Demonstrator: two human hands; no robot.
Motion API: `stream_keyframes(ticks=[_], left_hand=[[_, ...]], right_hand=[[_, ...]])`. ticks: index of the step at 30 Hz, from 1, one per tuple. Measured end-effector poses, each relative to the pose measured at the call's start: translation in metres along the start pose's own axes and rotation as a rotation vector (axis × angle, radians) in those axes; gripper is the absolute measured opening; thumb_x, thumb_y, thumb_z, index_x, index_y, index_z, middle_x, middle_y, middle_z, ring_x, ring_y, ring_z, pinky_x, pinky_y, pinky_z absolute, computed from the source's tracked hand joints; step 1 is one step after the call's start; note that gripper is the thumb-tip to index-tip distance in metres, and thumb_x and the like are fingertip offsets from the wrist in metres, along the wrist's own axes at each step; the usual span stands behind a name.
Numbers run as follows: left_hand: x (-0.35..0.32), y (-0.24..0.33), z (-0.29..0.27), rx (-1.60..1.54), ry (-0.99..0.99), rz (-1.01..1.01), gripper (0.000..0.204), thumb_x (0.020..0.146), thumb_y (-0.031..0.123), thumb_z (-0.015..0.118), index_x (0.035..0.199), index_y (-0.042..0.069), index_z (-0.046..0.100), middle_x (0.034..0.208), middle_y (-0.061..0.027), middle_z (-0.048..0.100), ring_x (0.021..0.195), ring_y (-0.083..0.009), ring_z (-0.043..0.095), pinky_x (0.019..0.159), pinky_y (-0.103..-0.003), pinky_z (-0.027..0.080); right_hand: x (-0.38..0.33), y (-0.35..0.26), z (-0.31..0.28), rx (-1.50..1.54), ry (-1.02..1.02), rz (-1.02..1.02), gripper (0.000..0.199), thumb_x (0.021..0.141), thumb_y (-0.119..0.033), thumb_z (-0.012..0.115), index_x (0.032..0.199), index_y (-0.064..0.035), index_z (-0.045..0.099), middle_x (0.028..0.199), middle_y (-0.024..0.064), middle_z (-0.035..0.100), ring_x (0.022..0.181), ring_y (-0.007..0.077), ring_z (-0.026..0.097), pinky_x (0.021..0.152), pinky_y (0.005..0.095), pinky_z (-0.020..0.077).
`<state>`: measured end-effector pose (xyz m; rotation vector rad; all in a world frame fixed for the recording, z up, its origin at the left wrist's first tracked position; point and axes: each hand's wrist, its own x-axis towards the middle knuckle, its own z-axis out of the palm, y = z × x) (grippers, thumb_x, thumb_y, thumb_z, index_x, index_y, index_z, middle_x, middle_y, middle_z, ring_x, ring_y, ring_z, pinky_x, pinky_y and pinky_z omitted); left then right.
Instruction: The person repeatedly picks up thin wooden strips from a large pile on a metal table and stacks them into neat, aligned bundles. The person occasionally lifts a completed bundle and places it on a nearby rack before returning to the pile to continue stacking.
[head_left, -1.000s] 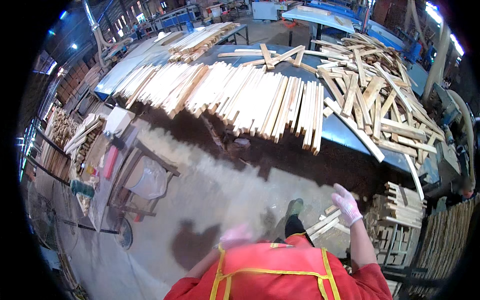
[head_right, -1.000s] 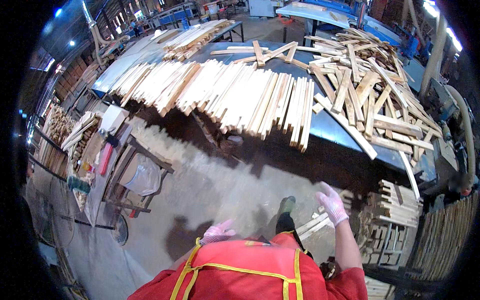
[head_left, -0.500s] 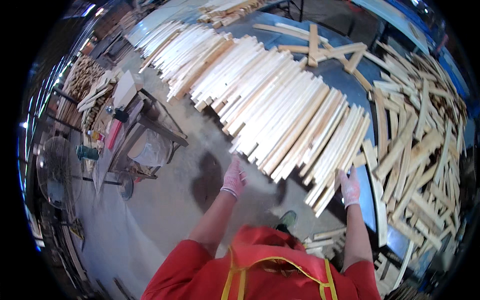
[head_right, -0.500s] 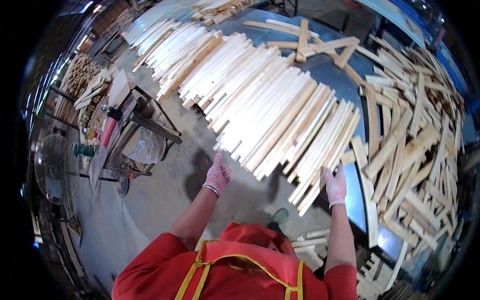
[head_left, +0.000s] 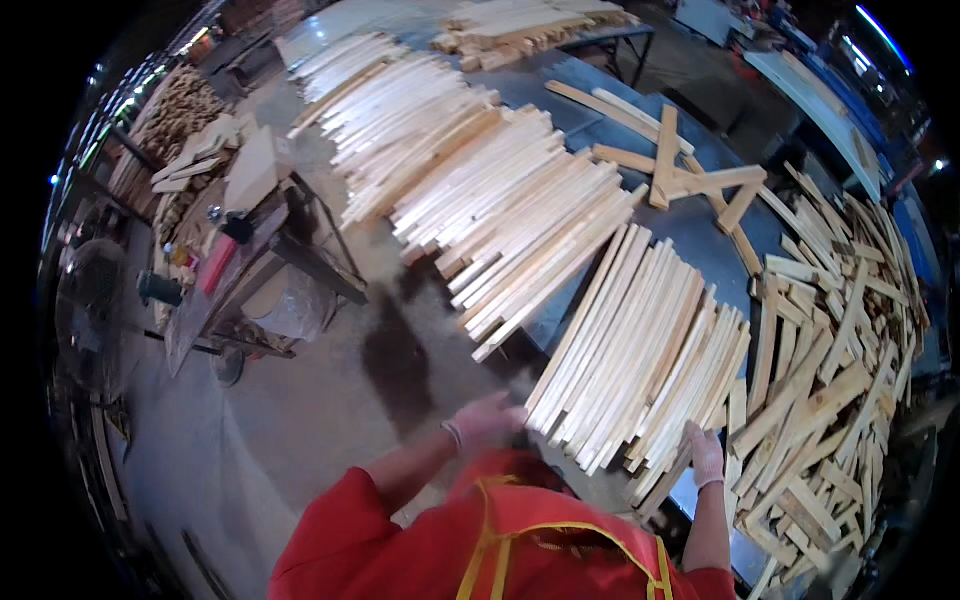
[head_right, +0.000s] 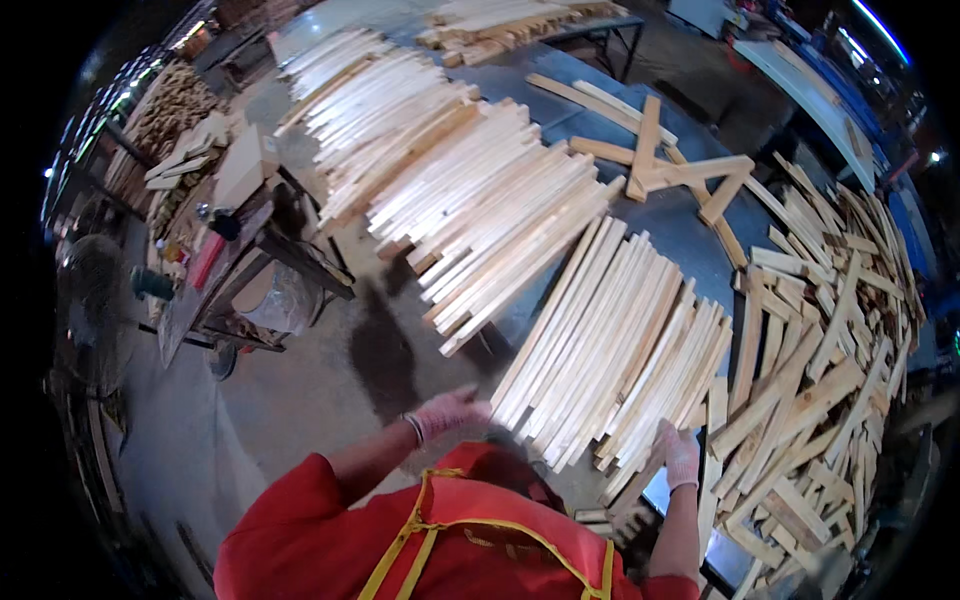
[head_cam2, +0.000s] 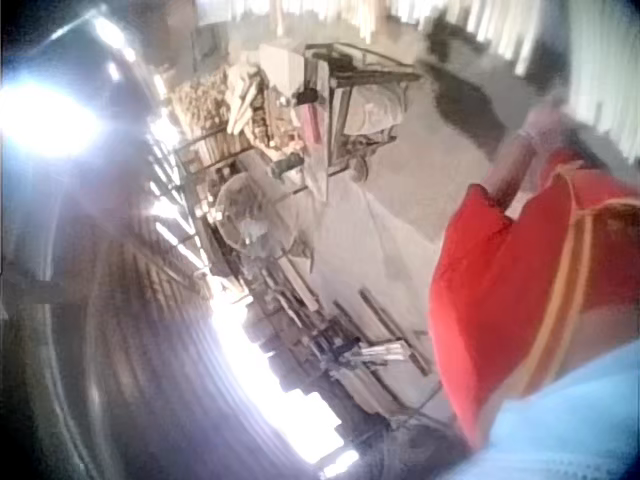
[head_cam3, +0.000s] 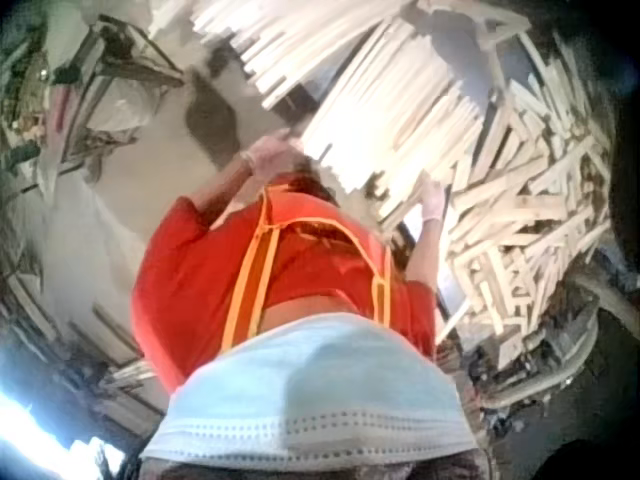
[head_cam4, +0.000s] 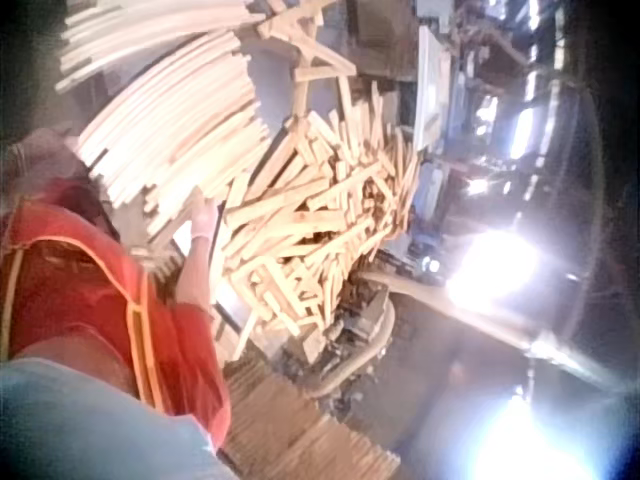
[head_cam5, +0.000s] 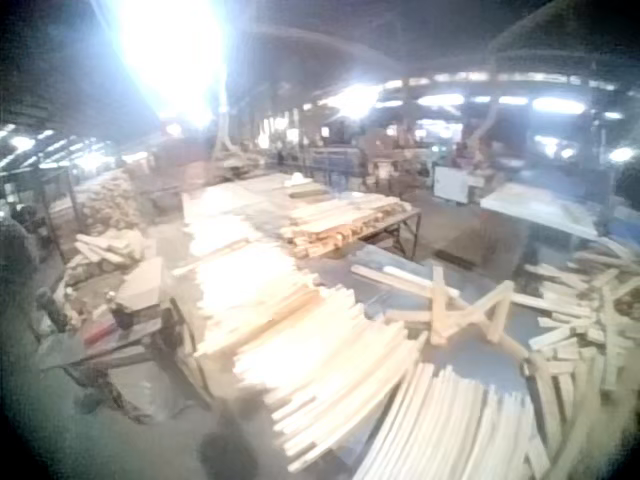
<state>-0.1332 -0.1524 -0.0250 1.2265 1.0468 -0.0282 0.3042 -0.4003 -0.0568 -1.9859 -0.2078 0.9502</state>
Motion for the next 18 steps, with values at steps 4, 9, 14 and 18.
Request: stream_keyframes(ticks=[4,9,14,18], left_hand=[[0.038,0.076,-0.004,0.325,-0.051,0.034,0.109,0.091,0.049,0.077,0.170,0.005,0.016,0.139,-0.0222,0.067,0.125,-0.0281,0.065,0.107,-0.038,0.050],[0.108,0.052,0.029,-0.239,-0.082,0.163,0.120,0.084,0.028,0.088,0.172,0.009,0.008,0.142,-0.0212,0.065,0.129,-0.0271,0.063,0.113,-0.037,0.047],[0.078,0.097,0.025,0.030,-0.068,0.070,0.118,0.083,0.015,0.088,0.172,0.011,0.011,0.150,-0.0203,0.059,0.133,-0.0242,0.058,0.116,-0.035,0.045],[0.049,0.128,0.010,0.085,-0.032,0.179,0.117,0.084,0.022,0.086,0.172,0.010,0.011,0.155,-0.0236,0.055,0.140,-0.0261,0.054,0.119,-0.034,0.040]], right_hand=[[0.016,-0.025,-0.004,-0.347,0.056,-0.071,0.059,0.101,-0.051,0.065,0.111,0.0070,0.065,0.097,0.0110,0.070,0.088,0.0197,0.064,0.084,0.0386,0.0506],[0.028,-0.002,0.019,-0.182,0.262,-0.043,0.060,0.095,-0.049,0.074,0.116,0.0064,0.066,0.107,0.0138,0.072,0.099,0.0224,0.063,0.092,0.0389,0.0506],[0.021,0.009,0.030,0.390,0.158,-0.075,0.063,0.098,-0.031,0.076,0.143,0.0072,0.056,0.133,0.0152,0.068,0.116,0.0262,0.066,0.101,0.0398,0.0513],[0.002,-0.014,0.045,0.496,0.074,-0.031,0.068,0.099,-0.026,0.078,0.148,0.0095,0.047,0.139,0.0169,0.063,0.122,0.0270,0.064,0.107,0.0386,0.0506]])
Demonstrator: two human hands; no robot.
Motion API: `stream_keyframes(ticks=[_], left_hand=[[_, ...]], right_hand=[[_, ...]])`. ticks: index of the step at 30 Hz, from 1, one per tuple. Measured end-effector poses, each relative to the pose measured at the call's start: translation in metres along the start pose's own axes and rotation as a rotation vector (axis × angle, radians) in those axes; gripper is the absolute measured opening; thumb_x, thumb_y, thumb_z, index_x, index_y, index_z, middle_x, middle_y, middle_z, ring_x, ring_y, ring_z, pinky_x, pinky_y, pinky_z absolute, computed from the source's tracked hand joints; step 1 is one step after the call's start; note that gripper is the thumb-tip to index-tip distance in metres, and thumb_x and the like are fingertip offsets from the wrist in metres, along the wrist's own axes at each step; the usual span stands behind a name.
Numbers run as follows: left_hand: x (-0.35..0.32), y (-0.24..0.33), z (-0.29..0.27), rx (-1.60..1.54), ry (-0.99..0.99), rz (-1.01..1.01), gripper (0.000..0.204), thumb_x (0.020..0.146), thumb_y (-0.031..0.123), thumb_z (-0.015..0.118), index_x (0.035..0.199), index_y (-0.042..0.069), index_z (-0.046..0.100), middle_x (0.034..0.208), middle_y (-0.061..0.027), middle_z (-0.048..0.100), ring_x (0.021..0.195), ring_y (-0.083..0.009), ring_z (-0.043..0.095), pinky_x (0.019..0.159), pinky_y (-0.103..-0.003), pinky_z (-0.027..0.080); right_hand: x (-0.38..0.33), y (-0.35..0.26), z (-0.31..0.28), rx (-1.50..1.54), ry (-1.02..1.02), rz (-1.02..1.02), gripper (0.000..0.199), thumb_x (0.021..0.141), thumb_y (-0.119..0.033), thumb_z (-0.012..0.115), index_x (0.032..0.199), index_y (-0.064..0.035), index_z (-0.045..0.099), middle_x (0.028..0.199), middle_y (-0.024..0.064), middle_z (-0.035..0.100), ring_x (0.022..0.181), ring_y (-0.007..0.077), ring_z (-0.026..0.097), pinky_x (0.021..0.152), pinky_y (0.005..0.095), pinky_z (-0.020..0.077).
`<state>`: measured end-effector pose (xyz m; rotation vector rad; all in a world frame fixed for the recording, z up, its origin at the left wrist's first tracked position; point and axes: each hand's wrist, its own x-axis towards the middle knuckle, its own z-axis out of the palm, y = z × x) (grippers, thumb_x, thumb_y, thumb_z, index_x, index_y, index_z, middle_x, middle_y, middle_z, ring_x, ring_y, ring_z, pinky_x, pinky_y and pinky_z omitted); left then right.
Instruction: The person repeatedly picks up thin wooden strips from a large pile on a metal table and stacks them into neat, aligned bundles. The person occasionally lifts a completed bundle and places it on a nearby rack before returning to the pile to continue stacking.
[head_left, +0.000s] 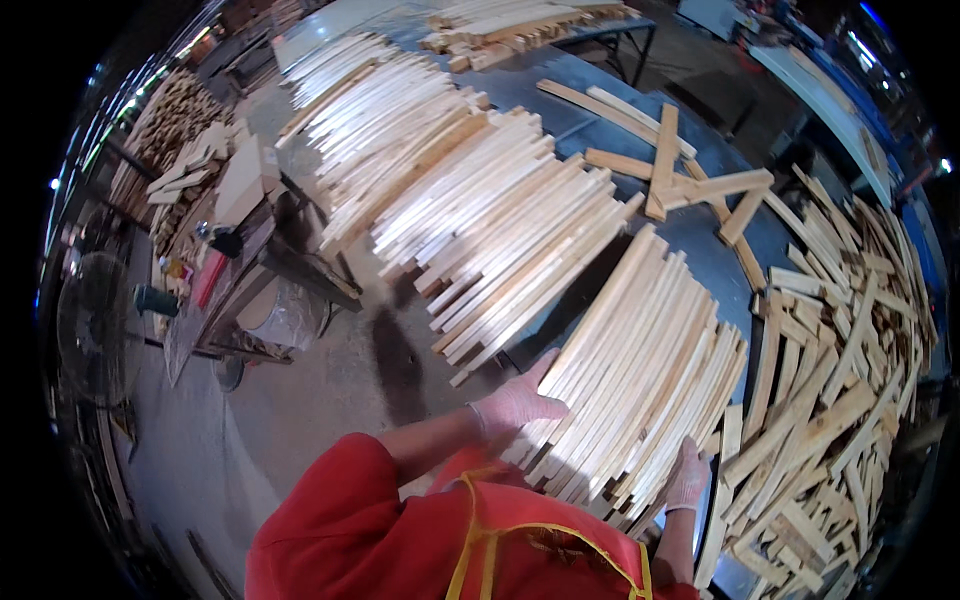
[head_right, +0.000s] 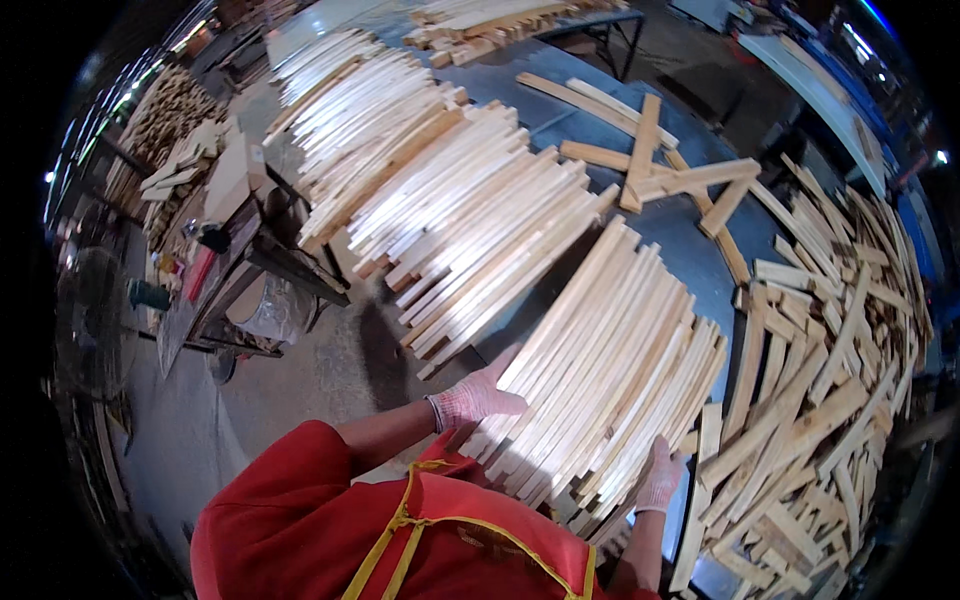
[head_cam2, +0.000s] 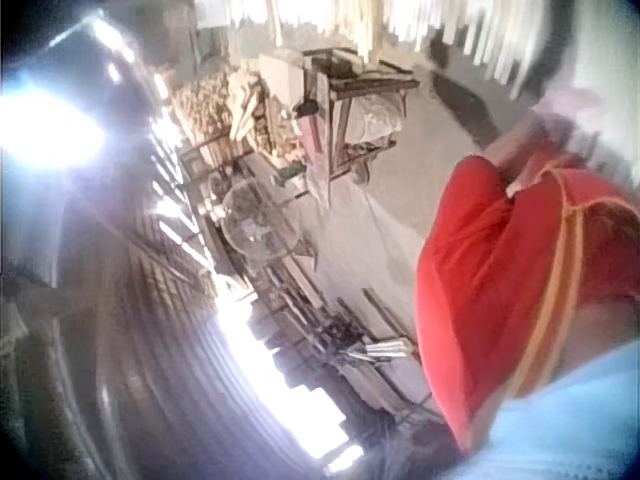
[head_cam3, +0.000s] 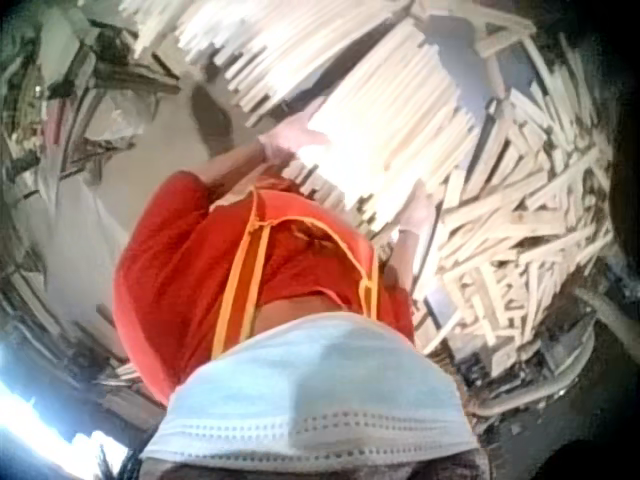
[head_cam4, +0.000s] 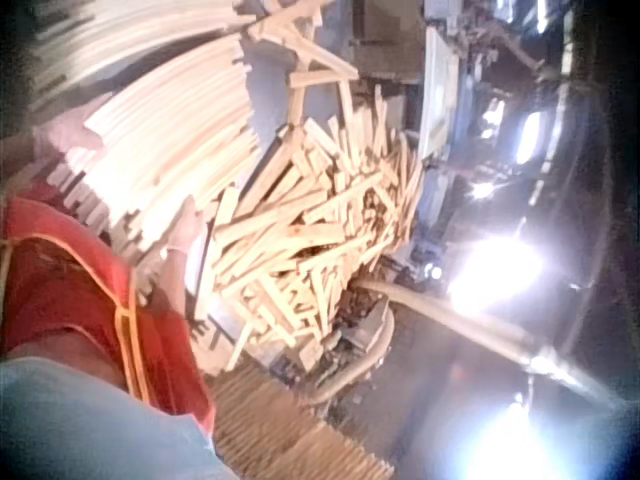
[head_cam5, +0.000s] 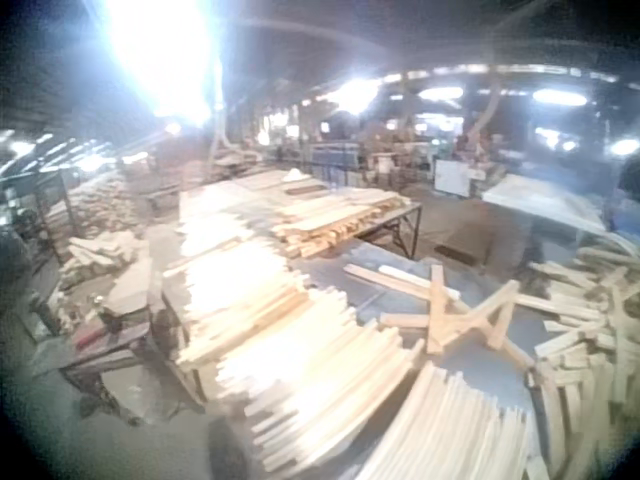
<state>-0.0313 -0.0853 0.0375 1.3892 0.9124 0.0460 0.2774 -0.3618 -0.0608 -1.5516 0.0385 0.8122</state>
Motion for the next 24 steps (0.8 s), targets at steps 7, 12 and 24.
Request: stream_keyframes(ticks=[7,12,24], left_hand=[[-0.013,0.030,-0.050,-0.011,0.052,0.172,0.110,0.090,0.015,0.082,0.172,0.009,0.009,0.151,-0.0211,0.058,0.135,-0.0254,0.055,0.119,-0.035,0.038],[-0.044,0.065,-0.132,-0.244,0.103,0.120,0.111,0.087,0.009,0.083,0.172,0.006,0.011,0.155,-0.0196,0.055,0.140,-0.0237,0.051,0.121,-0.034,0.035],[0.002,0.003,-0.492,-0.602,0.553,0.387,0.106,0.085,-0.003,0.079,0.170,0.010,0.019,0.138,-0.0123,0.065,0.117,-0.0216,0.066,0.104,-0.039,0.054]], right_hand=[[0.002,-0.029,0.061,0.167,-0.061,-0.120,0.058,0.102,-0.019,0.072,0.149,0.0062,0.048,0.137,0.0176,0.063,0.122,0.0286,0.064,0.109,0.0411,0.0517],[0.000,-0.087,0.174,0.045,-0.140,-0.223,0.054,0.102,-0.017,0.070,0.146,0.0063,0.049,0.136,0.0167,0.063,0.120,0.0280,0.064,0.108,0.0397,0.0510],[0.037,-0.183,0.690,-0.562,-0.452,-0.283,0.052,0.098,-0.023,0.075,0.137,0.0071,0.057,0.120,0.0129,0.071,0.104,0.0195,0.069,0.092,0.0333,0.0564]])
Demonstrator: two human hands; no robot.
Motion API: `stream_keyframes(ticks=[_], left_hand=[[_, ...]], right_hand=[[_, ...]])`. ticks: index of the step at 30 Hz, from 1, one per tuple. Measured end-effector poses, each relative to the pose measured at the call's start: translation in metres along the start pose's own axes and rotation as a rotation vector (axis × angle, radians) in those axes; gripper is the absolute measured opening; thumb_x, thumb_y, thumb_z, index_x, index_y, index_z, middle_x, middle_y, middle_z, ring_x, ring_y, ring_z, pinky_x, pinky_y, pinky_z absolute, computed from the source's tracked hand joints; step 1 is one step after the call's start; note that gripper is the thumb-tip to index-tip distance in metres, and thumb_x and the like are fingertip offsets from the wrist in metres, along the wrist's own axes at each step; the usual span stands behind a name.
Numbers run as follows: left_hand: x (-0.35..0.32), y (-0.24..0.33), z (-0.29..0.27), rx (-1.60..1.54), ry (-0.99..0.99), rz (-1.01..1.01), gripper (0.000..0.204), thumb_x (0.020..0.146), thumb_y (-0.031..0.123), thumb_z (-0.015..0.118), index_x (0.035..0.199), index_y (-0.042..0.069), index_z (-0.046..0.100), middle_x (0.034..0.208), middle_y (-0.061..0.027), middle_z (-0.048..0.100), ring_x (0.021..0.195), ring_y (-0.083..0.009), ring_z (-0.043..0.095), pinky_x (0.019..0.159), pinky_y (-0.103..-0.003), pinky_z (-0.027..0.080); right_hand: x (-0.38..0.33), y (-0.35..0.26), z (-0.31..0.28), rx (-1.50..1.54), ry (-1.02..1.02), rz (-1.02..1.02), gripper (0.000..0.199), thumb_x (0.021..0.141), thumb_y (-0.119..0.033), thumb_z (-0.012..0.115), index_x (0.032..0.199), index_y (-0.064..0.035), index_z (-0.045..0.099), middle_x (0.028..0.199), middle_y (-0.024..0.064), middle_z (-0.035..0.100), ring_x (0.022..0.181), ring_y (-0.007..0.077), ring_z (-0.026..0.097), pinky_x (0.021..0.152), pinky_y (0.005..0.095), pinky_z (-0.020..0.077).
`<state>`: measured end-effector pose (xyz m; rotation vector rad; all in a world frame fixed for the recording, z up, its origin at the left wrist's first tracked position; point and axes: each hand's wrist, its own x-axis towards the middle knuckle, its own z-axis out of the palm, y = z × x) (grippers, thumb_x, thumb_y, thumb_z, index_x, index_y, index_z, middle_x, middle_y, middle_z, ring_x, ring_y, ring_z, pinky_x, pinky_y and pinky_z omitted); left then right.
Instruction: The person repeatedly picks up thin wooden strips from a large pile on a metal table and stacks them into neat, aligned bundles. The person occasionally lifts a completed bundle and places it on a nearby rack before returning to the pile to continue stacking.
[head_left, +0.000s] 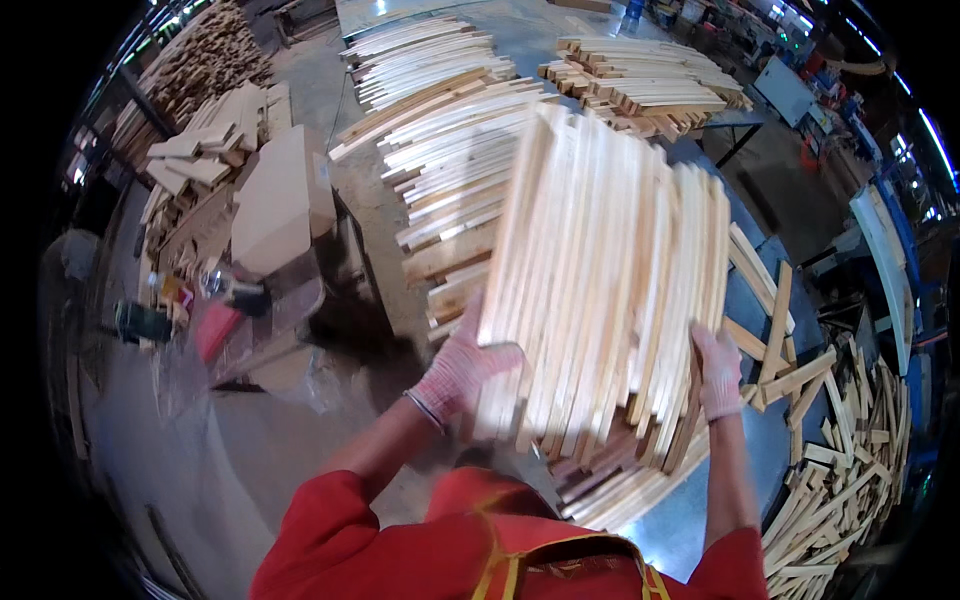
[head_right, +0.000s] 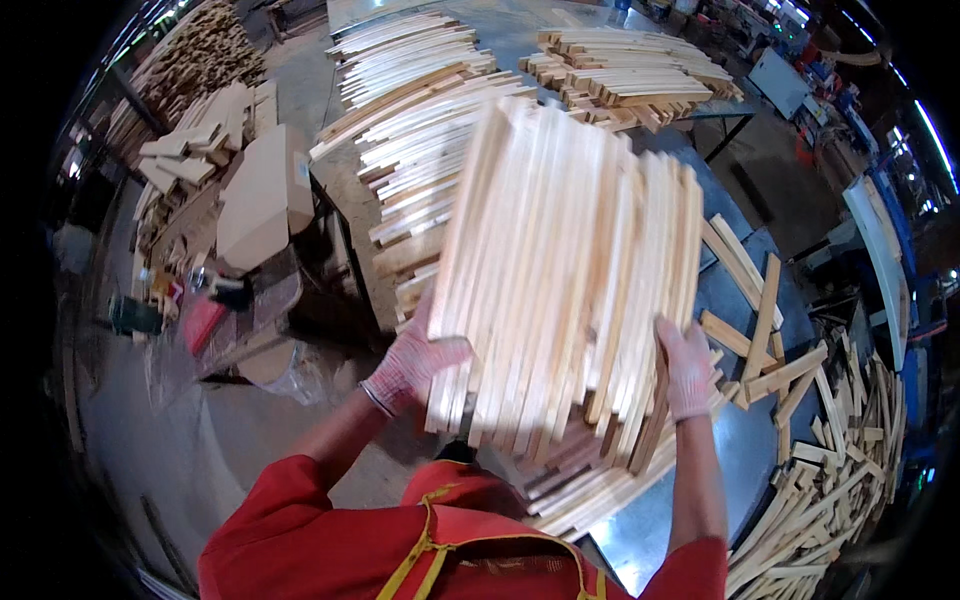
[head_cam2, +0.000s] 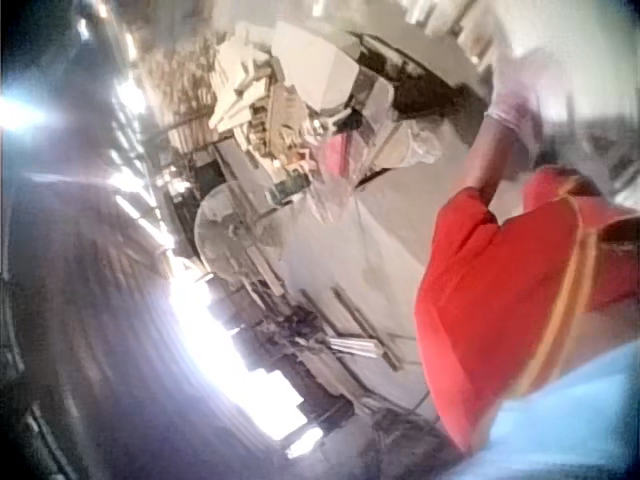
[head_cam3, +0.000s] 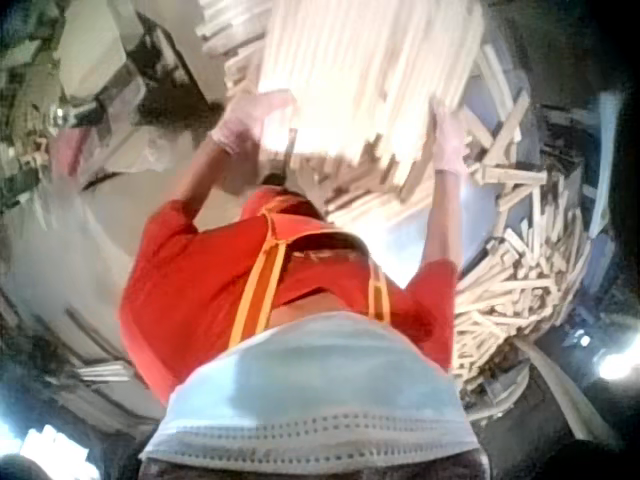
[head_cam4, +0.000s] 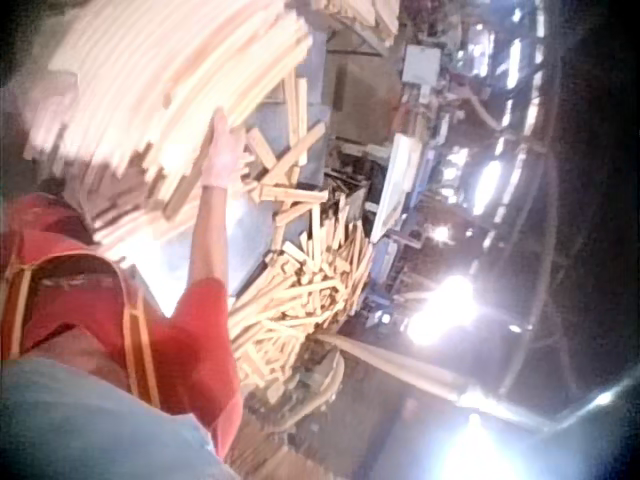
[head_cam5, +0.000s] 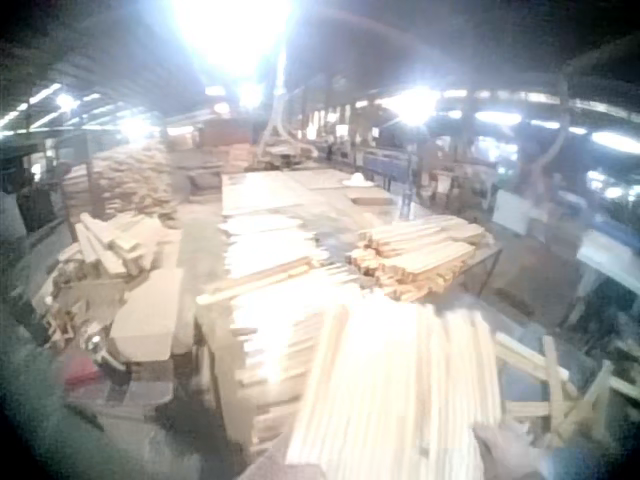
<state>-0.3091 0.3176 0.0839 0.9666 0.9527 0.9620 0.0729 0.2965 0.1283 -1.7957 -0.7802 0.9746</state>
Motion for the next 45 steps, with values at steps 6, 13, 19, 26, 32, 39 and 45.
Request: stream_keyframes(ticks=[6,13,19,26,32,39,45], left_hand=[[0.147,0.033,-0.069,-0.165,0.135,0.122,0.076,0.091,0.015,0.078,0.156,0.004,0.041,0.121,-0.0099,0.068,0.102,-0.0225,0.071,0.085,-0.037,0.063],[0.248,-0.018,-0.191,0.835,0.475,-0.070,0.071,0.085,0.052,0.079,0.131,-0.002,0.067,0.127,-0.0261,0.073,0.117,-0.0376,0.071,0.099,-0.043,0.054],[0.181,-0.004,-0.133,0.985,0.403,0.216,0.064,0.093,0.018,0.075,0.151,-0.001,0.054,0.158,-0.0253,0.047,0.142,-0.0395,0.050,0.118,-0.046,0.042],[0.039,-0.029,0.037,1.273,-0.317,0.535,0.073,0.082,0.020,0.083,0.146,-0.004,0.057,0.142,-0.0268,0.060,0.134,-0.0439,0.056,0.116,-0.050,0.043],[-0.057,-0.105,0.084,1.129,-0.391,0.300,0.043,0.082,0.020,0.081,0.118,-0.001,0.071,0.119,-0.0211,0.066,0.110,-0.0378,0.064,0.096,-0.046,0.052],[-0.110,-0.160,0.032,0.436,0.303,-0.261,0.045,0.095,0.025,0.077,0.129,-0.002,0.066,0.130,-0.0139,0.066,0.117,-0.0271,0.063,0.101,-0.038,0.050],[-0.107,-0.137,0.117,1.356,0.228,0.227,0.071,0.085,0.025,0.083,0.145,-0.003,0.057,0.150,-0.0261,0.054,0.140,-0.0410,0.052,0.117,-0.046,0.043]], right_hand=[[0.194,-0.069,0.119,-0.014,-0.395,-0.264,0.062,0.094,-0.041,0.075,0.135,0.0048,0.066,0.127,0.0127,0.071,0.110,0.0194,0.066,0.096,0.0355,0.0524],[0.256,-0.084,0.222,-0.159,-0.388,-0.218,0.083,0.096,-0.035,0.077,0.160,0.0025,0.042,0.162,0.0191,0.050,0.149,0.0252,0.047,0.124,0.0354,0.0341],[0.149,0.008,0.075,-0.269,0.040,-0.360,0.065,0.096,-0.033,0.075,0.150,-0.0010,0.057,0.149,0.0164,0.064,0.137,0.0280,0.061,0.119,0.0360,0.0434],[-0.081,0.201,-0.114,-0.250,0.742,0.085,0.063,0.095,-0.031,0.076,0.150,-0.0032,0.059,0.144,0.0183,0.066,0.135,0.0276,0.062,0.114,0.0371,0.0468],[-0.186,0.256,-0.125,-0.293,0.226,0.507,0.105,0.092,-0.065,0.072,0.160,0.0055,0.035,0.145,0.0304,0.062,0.135,0.0424,0.060,0.116,0.0426,0.0456],[-0.150,0.257,-0.109,-0.250,-0.065,0.359,0.115,0.090,-0.060,0.074,0.163,0.0113,0.020,0.140,0.0332,0.063,0.130,0.0410,0.064,0.110,0.0405,0.0502],[-0.148,0.215,-0.126,-0.496,-0.220,0.420,0.120,0.092,-0.059,0.068,0.160,0.0212,0.009,0.141,0.0373,0.060,0.133,0.0417,0.061,0.110,0.0407,0.0495]])
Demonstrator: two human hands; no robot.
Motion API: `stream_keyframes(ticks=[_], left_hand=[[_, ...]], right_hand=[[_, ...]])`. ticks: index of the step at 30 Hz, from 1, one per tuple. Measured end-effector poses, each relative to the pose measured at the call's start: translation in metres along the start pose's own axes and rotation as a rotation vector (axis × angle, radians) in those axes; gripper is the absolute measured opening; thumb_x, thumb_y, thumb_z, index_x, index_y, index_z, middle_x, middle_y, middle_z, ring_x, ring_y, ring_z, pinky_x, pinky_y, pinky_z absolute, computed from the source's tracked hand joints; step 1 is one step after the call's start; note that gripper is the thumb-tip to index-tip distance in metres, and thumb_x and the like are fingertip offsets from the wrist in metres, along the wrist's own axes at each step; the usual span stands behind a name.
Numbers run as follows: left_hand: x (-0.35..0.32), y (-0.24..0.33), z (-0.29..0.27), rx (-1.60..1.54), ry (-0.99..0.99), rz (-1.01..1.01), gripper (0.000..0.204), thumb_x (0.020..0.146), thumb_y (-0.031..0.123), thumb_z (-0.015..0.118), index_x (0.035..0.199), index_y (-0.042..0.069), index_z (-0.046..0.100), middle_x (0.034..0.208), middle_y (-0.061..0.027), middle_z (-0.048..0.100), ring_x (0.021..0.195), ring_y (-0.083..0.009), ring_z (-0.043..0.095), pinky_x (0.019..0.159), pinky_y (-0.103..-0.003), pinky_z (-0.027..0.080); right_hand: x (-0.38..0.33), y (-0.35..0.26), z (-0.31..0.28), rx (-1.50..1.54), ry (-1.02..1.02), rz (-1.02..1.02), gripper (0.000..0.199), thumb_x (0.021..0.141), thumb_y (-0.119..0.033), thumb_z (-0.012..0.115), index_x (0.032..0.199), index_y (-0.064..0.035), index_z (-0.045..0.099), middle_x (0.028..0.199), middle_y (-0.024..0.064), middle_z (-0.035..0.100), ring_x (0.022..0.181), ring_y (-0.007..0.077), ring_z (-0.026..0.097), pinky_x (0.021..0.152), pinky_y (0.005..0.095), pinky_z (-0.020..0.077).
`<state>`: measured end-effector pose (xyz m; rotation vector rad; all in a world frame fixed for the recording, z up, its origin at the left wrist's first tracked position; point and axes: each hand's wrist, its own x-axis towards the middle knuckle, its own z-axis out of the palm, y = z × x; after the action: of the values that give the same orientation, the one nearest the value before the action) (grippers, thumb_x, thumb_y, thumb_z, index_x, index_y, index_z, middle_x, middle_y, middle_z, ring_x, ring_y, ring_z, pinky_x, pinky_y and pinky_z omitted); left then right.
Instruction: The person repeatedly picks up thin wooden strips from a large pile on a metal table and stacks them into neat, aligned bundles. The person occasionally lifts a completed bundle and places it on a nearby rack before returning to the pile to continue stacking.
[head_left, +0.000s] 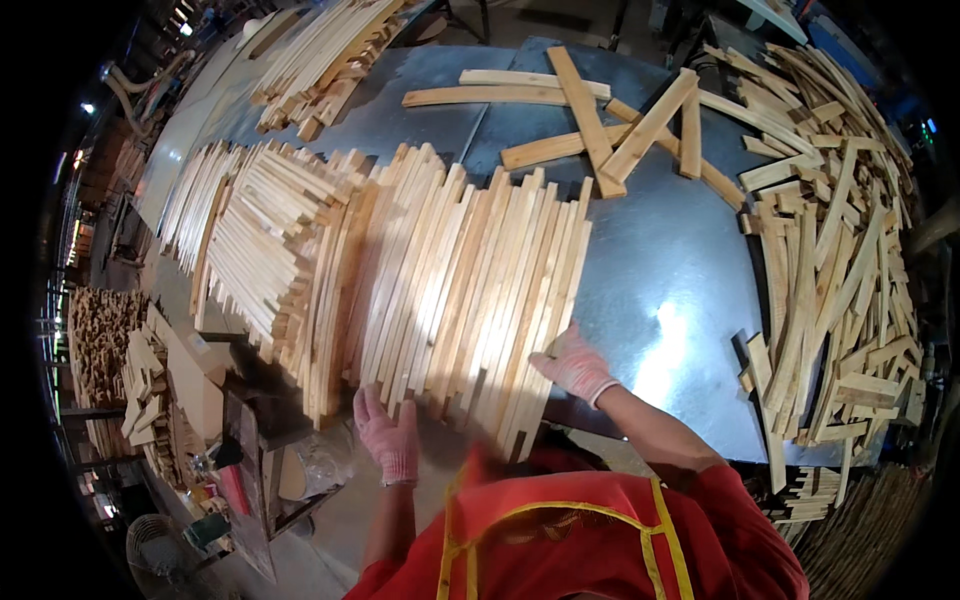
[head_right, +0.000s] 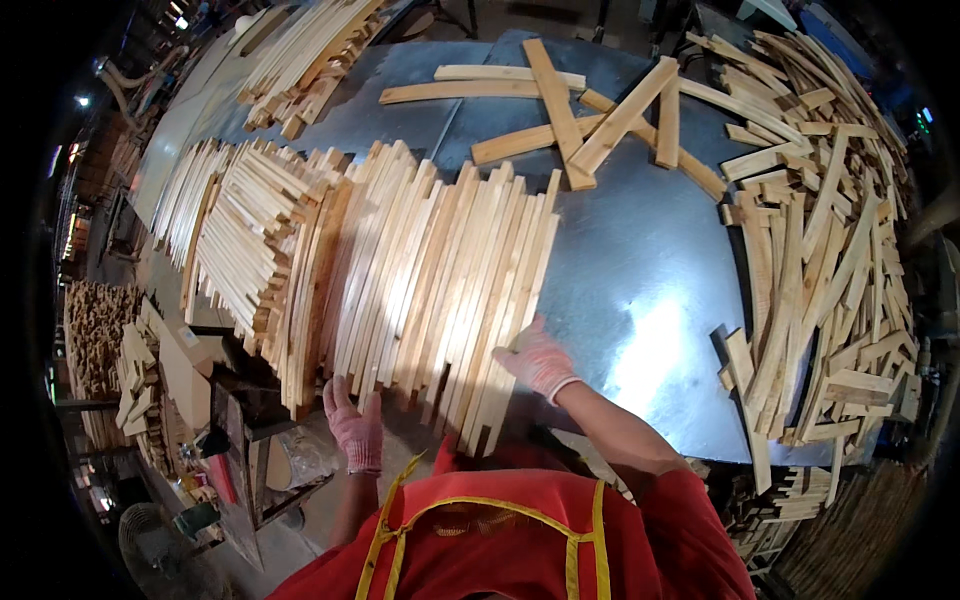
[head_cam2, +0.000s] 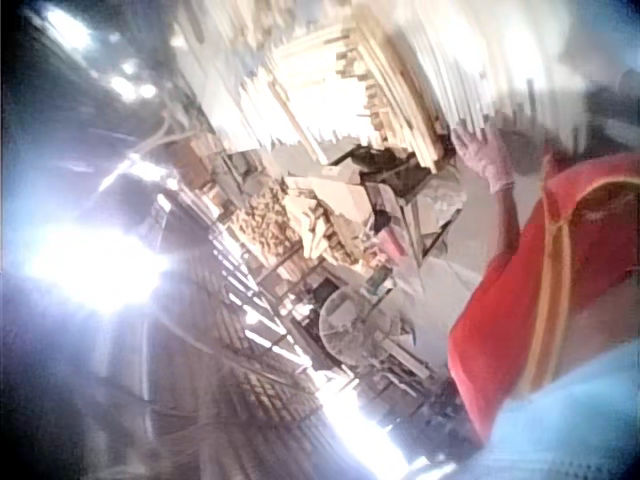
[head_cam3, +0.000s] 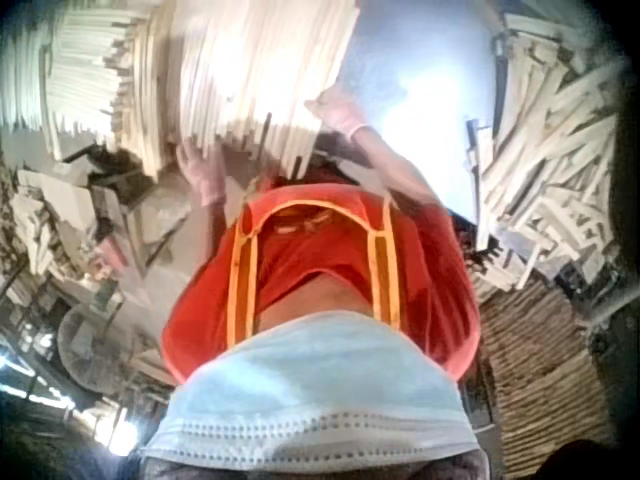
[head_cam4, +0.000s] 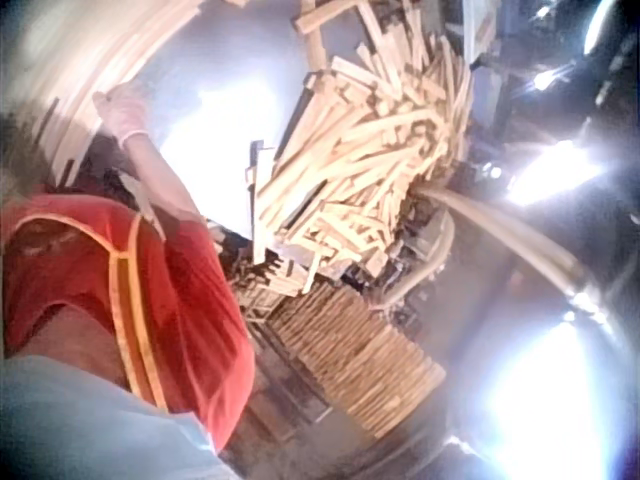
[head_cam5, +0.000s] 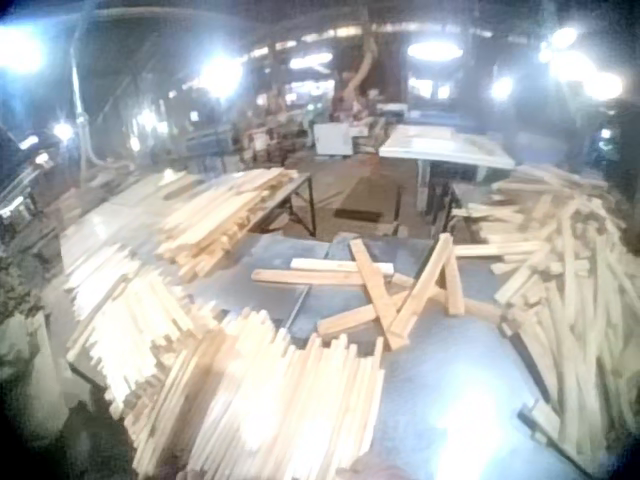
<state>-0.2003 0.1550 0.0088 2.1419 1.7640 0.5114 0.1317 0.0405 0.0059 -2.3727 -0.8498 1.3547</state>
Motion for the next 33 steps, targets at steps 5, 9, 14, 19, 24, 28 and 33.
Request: stream_keyframes(ticks=[5,9,14,19,24,28,33], left_hand=[[0.008,0.118,0.045,0.043,-0.266,0.564,0.074,0.082,0.029,0.085,0.144,0.001,0.058,0.153,-0.0258,0.051,0.143,-0.0416,0.049,0.120,-0.047,0.040],[0.018,0.204,0.092,0.087,-0.369,0.817,0.071,0.078,0.040,0.076,0.139,0.007,0.061,0.138,-0.0161,0.056,0.137,-0.0392,0.049,0.117,-0.055,0.037],[0.024,0.207,0.122,-0.017,-0.483,0.839,0.074,0.061,0.026,0.071,0.133,0.012,0.061,0.135,-0.0147,0.055,0.127,-0.0388,0.051,0.114,-0.056,0.037],[0.033,0.224,0.114,-0.144,-0.328,0.920,0.061,0.059,0.020,0.072,0.118,0.008,0.061,0.116,-0.0111,0.057,0.101,-0.0347,0.055,0.084,-0.051,0.045],[0.023,0.213,0.125,-0.105,-0.425,0.832,0.072,0.056,0.022,0.074,0.127,0.016,0.063,0.126,-0.0119,0.057,0.122,-0.0386,0.053,0.110,-0.057,0.040],[0.025,0.224,0.119,-0.032,-0.444,0.855,0.071,0.055,0.021,0.074,0.125,0.012,0.064,0.129,-0.0144,0.055,0.125,-0.0403,0.051,0.111,-0.058,0.039],[-0.003,0.232,0.118,0.138,-0.324,0.803,0.079,0.067,0.036,0.082,0.135,0.005,0.059,0.130,-0.0175,0.058,0.128,-0.0385,0.053,0.114,-0.057,0.039]], right_hand=[[0.015,0.021,-0.042,-0.180,-0.226,-0.167,0.107,0.091,-0.058,0.069,0.157,0.0169,0.029,0.142,0.0363,0.059,0.130,0.0431,0.062,0.111,0.0416,0.0493],[0.102,0.068,-0.151,-0.080,0.363,-0.288,0.059,0.090,-0.046,0.069,0.130,-0.0034,0.062,0.117,0.0189,0.072,0.111,0.0406,0.067,0.098,0.0446,0.0529],[0.182,0.027,-0.247,0.774,0.640,-0.077,0.061,0.090,-0.040,0.079,0.132,-0.0002,0.061,0.116,0.0138,0.073,0.107,0.0264,0.068,0.097,0.0389,0.0516],[0.275,0.022,-0.215,1.116,0.603,-0.180,0.057,0.086,-0.023,0.086,0.134,-0.0013,0.063,0.113,0.0082,0.074,0.103,0.0222,0.068,0.093,0.0396,0.0529],[0.186,0.042,-0.245,1.382,0.417,-0.310,0.046,0.092,-0.016,0.081,0.132,-0.0027,0.064,0.115,0.0052,0.072,0.102,0.0182,0.068,0.091,0.0342,0.0547],[0.068,0.117,-0.201,1.081,0.567,-0.311,0.054,0.093,-0.015,0.076,0.140,0.0003,0.055,0.115,0.0071,0.072,0.104,0.0195,0.070,0.090,0.0344,0.0567],[-0.061,0.179,-0.102,0.390,0.332,0.110,0.072,0.088,-0.022,0.079,0.151,-0.0051,0.048,0.132,0.0200,0.069,0.121,0.0362,0.069,0.099,0.0431,0.0565]])
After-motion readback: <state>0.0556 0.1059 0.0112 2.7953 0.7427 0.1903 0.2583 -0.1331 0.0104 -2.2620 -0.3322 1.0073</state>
